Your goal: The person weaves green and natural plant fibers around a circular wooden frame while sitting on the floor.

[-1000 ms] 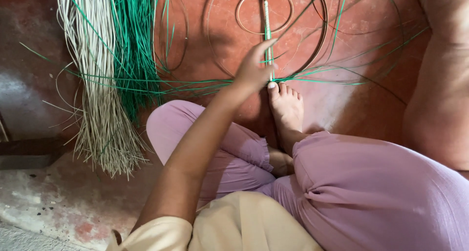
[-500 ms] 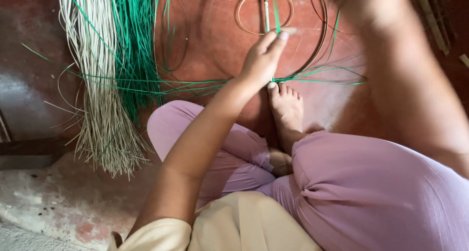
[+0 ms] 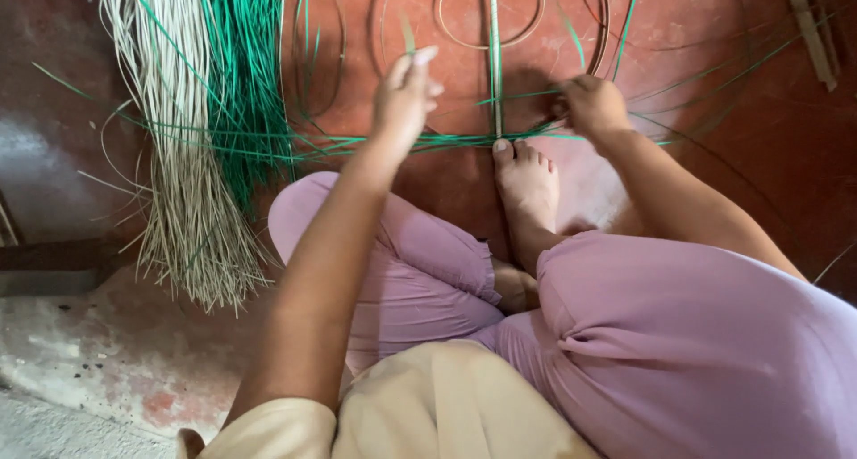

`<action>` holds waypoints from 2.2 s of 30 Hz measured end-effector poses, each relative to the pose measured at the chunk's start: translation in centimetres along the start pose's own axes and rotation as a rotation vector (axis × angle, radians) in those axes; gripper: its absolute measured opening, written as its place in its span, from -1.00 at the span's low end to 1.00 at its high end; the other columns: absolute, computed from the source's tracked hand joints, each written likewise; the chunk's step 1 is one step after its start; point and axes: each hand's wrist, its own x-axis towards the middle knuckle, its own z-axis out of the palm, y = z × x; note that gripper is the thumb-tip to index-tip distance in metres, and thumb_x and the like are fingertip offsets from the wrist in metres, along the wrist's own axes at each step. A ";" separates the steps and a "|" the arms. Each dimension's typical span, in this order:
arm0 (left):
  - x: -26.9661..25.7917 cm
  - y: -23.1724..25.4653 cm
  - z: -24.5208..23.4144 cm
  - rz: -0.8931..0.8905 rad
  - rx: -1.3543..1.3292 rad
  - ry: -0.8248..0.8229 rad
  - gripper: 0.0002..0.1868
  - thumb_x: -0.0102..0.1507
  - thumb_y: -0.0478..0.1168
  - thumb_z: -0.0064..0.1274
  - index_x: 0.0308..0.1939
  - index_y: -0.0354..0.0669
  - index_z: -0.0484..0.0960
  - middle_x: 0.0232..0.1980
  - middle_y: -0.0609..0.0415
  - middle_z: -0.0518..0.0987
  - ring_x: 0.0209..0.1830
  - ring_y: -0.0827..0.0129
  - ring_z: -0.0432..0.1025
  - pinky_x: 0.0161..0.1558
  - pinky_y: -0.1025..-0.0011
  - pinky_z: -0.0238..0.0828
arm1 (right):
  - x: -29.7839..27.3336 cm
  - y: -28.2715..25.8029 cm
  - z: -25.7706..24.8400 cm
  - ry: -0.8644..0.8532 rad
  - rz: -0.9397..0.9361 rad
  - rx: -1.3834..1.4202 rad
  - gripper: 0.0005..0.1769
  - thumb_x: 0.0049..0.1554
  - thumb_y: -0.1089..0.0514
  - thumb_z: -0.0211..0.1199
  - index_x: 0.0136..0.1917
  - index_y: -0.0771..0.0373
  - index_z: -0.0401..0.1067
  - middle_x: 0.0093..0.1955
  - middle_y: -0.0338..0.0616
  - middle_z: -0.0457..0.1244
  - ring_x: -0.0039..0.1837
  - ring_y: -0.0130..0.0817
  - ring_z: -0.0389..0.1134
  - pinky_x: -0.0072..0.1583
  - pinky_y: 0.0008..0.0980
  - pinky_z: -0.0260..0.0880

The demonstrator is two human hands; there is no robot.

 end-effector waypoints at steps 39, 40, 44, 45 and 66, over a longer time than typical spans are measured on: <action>-0.8 -7.6 7.8 0.271 1.114 -0.184 -0.87 0.22 -0.16 0.06 -0.15 0.04 0.58 -0.04 0.16 0.51 0.16 0.13 0.28 0.22 -0.01 0.15 | -1.3 3.3 4.9 -0.023 -0.880 -0.706 -0.54 0.09 0.11 0.28 0.26 -0.20 0.53 0.16 -0.38 0.36 0.33 -0.18 0.33 0.13 -0.10 0.44; -1.2 -7.2 7.6 0.275 1.123 -0.194 -0.86 0.22 -0.15 0.08 -0.15 0.04 0.58 -0.04 0.16 0.51 0.16 0.13 0.28 0.22 -0.01 0.15 | -1.7 3.2 4.8 -0.025 -0.896 -0.708 -0.61 0.15 0.11 0.22 0.23 -0.20 0.55 0.13 -0.39 0.37 0.31 -0.18 0.34 0.11 -0.10 0.44; -1.8 -7.2 7.1 0.285 1.113 -0.213 -0.84 0.22 -0.11 0.10 -0.14 0.03 0.59 -0.04 0.14 0.51 0.17 0.12 0.28 0.22 -0.04 0.17 | -1.0 3.9 5.1 -0.035 -0.928 -0.668 -0.65 0.19 0.13 0.16 0.20 -0.16 0.56 0.13 -0.35 0.39 0.30 -0.17 0.36 0.12 -0.10 0.44; -1.8 -7.2 7.1 0.294 1.090 -0.202 -0.83 0.23 -0.08 0.09 -0.15 0.03 0.60 -0.05 0.14 0.51 0.15 0.11 0.30 0.21 -0.05 0.19 | -0.4 4.5 5.4 0.029 -0.949 -0.617 -0.65 0.17 0.13 0.21 0.20 -0.17 0.57 0.13 -0.34 0.39 0.25 -0.13 0.39 0.08 -0.09 0.47; 4.6 -6.3 -2.4 0.310 0.548 0.358 -0.84 0.20 -0.13 0.11 -0.18 0.17 0.74 -0.21 0.08 0.76 -0.15 0.07 0.63 -0.07 0.18 0.49 | -3.9 -8.1 3.0 -0.239 -0.481 -0.200 -0.59 0.26 0.10 0.11 0.36 0.12 0.46 0.22 -0.20 0.34 0.15 -0.36 0.35 0.19 -0.36 0.35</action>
